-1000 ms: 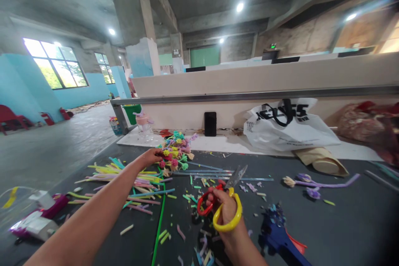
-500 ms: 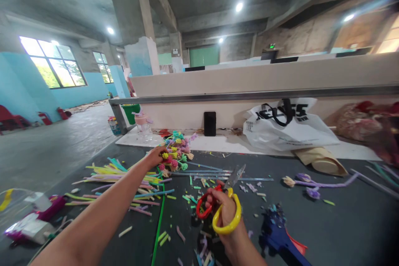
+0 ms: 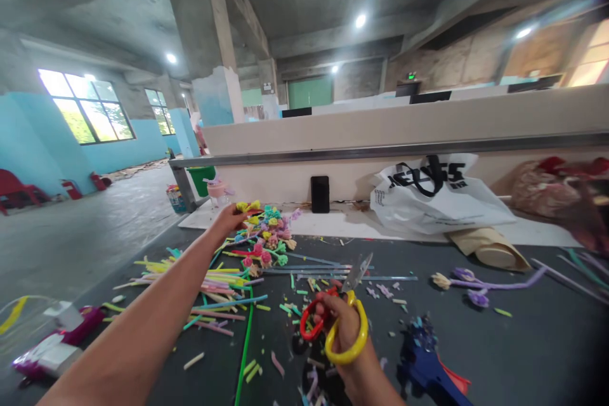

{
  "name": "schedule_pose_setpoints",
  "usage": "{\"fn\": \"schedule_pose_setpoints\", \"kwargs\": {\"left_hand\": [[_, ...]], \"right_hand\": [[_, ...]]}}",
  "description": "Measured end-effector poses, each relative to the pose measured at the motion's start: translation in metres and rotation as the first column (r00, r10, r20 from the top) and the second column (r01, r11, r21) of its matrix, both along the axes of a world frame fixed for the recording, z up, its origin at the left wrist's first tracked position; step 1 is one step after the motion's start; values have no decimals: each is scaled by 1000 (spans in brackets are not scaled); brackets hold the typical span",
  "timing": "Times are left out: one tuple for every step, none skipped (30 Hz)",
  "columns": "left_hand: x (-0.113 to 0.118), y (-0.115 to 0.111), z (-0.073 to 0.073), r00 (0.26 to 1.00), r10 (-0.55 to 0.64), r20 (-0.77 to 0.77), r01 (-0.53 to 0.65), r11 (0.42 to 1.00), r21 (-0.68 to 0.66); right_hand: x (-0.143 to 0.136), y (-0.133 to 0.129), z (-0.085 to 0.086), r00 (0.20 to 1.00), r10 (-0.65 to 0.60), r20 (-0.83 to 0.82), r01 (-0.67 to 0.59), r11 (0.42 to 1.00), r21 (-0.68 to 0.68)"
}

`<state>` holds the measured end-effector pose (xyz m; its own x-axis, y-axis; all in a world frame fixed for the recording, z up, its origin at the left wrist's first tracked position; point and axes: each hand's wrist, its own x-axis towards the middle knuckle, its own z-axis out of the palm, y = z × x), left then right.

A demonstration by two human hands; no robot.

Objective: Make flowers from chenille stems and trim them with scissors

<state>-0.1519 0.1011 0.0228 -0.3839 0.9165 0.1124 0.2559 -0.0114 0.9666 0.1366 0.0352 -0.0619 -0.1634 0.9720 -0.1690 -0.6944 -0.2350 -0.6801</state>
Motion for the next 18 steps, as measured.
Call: {"fn": "schedule_pose_setpoints", "kwargs": {"left_hand": [[6,-5,3,998,-4,65,4,1000,8],[14,-10,5,991,-21,132,19,1000,16],[24,-16,6,979,-43,201,39,999,25],[35,-23,6,961,-73,267,66,997,36],[47,-31,6,938,-102,331,91,995,49],[60,-40,4,911,-131,392,115,991,63],[74,-49,3,879,-158,449,140,987,74],[87,-58,1,845,-183,502,162,983,86],[100,-68,-1,809,-207,550,187,978,94],[112,-77,-3,774,-224,592,205,974,100],[123,-86,-4,742,-240,627,223,969,106],[133,-95,-6,712,-252,655,238,965,112],[142,-103,-7,665,-274,694,265,956,124],[149,-110,-9,537,-316,782,313,936,163],[155,-115,-10,439,-344,830,339,919,201],[160,-119,-13,376,-357,855,354,908,223],[163,-121,-15,341,-361,868,353,905,238],[166,-122,-18,338,-362,869,347,906,242]], "right_hand": [[0,-1,1,1000,19,0,-19,1000,-4],[0,-1,2,999,40,-3,-40,999,-2],[0,-2,3,998,56,-6,-56,998,6],[0,-3,4,998,63,-10,-63,998,22],[0,-5,4,998,66,-14,-65,997,40],[0,-6,5,998,64,-19,-62,996,59],[0,-8,6,998,63,-25,-61,995,82],[0,-10,7,997,69,-27,-65,992,112],[0,-12,8,997,78,-24,-74,986,147],[1,-15,9,996,91,-14,-86,979,187],[1,-17,9,994,107,1,-104,968,228],[2,-18,10,992,122,18,-122,955,270],[3,-20,11,991,131,37,-136,943,304],[4,-21,11,989,137,54,-147,932,333],[6,-22,12,987,144,70,-159,921,356],[7,-23,13,985,151,86,-173,910,376],[8,-24,15,982,158,103,-186,900,393],[9,-24,16,979,163,119,-198,890,411]]}}
